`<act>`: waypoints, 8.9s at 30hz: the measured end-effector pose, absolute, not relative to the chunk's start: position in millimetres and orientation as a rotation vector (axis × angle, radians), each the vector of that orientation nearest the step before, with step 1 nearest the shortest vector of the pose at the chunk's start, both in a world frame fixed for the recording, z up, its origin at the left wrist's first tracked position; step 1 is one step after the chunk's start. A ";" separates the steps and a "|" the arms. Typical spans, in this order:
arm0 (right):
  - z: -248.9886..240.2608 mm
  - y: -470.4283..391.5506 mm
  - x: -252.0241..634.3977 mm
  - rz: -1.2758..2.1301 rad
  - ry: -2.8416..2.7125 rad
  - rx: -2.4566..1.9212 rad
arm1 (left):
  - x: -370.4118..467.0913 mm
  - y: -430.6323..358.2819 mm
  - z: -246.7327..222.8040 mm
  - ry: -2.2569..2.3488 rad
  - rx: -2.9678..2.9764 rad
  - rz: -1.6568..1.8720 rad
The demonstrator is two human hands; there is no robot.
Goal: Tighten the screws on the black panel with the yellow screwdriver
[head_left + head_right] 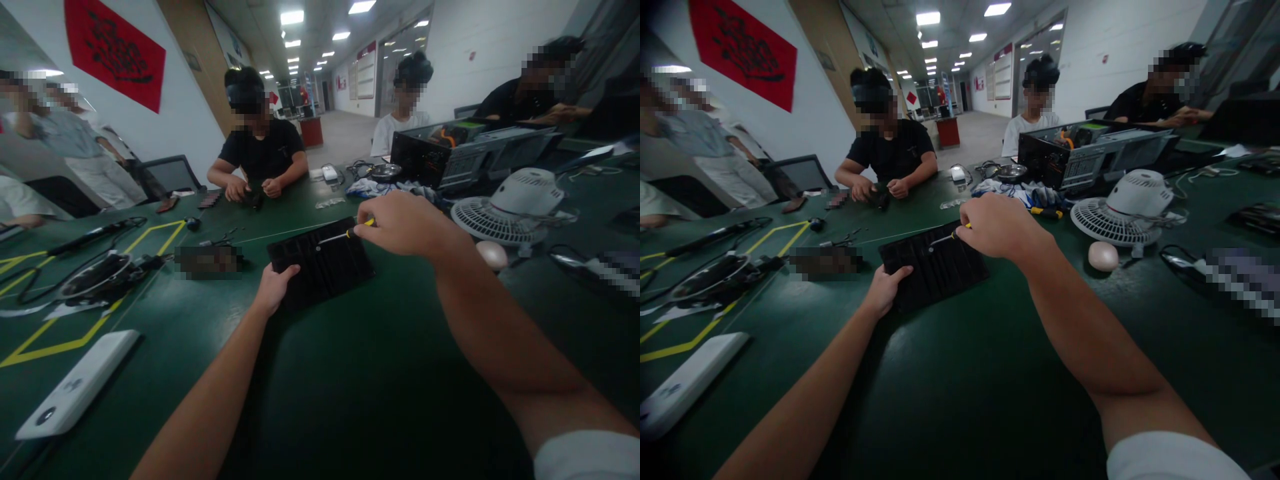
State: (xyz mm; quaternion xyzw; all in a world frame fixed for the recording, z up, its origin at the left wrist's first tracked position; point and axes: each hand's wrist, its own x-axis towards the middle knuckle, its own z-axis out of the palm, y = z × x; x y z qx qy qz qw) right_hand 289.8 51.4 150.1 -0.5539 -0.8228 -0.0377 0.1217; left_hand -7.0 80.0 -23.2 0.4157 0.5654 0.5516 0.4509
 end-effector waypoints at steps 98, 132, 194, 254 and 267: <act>144.9 47.2 276.1 -0.152 -2.379 -1.770 | -5.5 80.2 -23.5 1.387 1.034 1.378; 145.0 58.4 292.9 -0.222 -2.380 -1.516 | -5.6 79.9 -25.0 1.374 1.029 1.382; 145.4 54.7 291.3 -0.202 -2.397 -1.514 | -3.9 77.3 -22.8 1.368 1.051 1.377; 145.2 50.5 287.5 -0.220 -2.420 -1.578 | -9.6 82.3 -29.6 1.387 1.037 1.353; 143.4 51.6 282.9 -0.250 -2.433 -1.607 | -5.6 79.2 -25.3 1.361 1.070 1.348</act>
